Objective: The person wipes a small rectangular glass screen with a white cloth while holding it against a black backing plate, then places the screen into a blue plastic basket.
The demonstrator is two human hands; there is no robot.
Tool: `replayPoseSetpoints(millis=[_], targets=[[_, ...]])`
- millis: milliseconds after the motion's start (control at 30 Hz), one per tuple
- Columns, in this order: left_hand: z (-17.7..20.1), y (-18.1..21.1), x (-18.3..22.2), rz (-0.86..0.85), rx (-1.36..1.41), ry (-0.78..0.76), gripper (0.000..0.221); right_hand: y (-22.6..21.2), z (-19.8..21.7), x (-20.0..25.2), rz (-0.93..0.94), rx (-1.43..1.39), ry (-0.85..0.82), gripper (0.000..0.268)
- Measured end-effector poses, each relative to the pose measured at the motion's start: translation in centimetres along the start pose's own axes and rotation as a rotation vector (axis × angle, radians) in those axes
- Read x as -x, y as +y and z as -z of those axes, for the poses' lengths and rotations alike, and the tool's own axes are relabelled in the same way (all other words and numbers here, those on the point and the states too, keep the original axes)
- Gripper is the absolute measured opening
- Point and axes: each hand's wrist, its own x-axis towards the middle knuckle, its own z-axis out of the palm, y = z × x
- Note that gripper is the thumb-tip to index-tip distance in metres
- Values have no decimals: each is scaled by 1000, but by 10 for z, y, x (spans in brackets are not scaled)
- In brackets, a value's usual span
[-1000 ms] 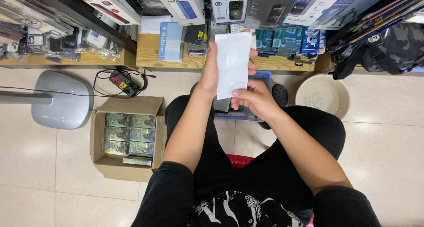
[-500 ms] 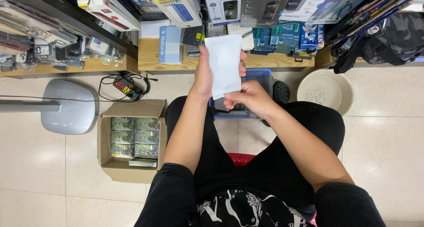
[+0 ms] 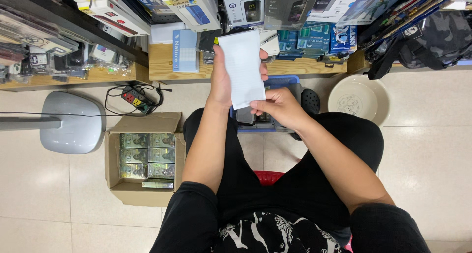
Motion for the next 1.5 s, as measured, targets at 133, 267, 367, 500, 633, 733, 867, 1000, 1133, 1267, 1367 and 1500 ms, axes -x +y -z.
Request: replayPoseSetpoints(millis=[133,267,367,500,633,733,867,1000,1133,1267,1367,1500], targets=[[4,-6,0,-2,4,0,111,12,0,-1,17,-3,34,10],[6,-19,-4,-8,-10,0,113,14,3,-2,22,-20,64,9],[6,-20,-4,-23,-39,-19,109,10,6,-3,31,-39,76,12],[7,-4,-2,-22,-7,-8,106,-11,15,-5,-55,129,-59,14],[-1,-4,9,65,102,-61,93,-53,37,-3,74,60,54,20],[-18,-22,17,235,140,-171,95,-49,64,-11,253,-295,96,58],[-32,-56,23,411,323,-315,99,-34,71,-13,313,-480,-168,89],[-35,-71,26,515,542,-458,107,-32,70,-11,293,-583,-225,98],[-44,-67,31,519,566,-435,102,-18,81,-18,356,-596,-200,99],[-45,-65,33,511,582,-413,101,-30,71,-15,347,-591,-234,107],[-43,-65,34,528,624,-414,99,-31,70,-16,322,-601,-300,95],[-37,-69,39,521,635,-392,97,-16,71,-15,294,-681,-283,89]])
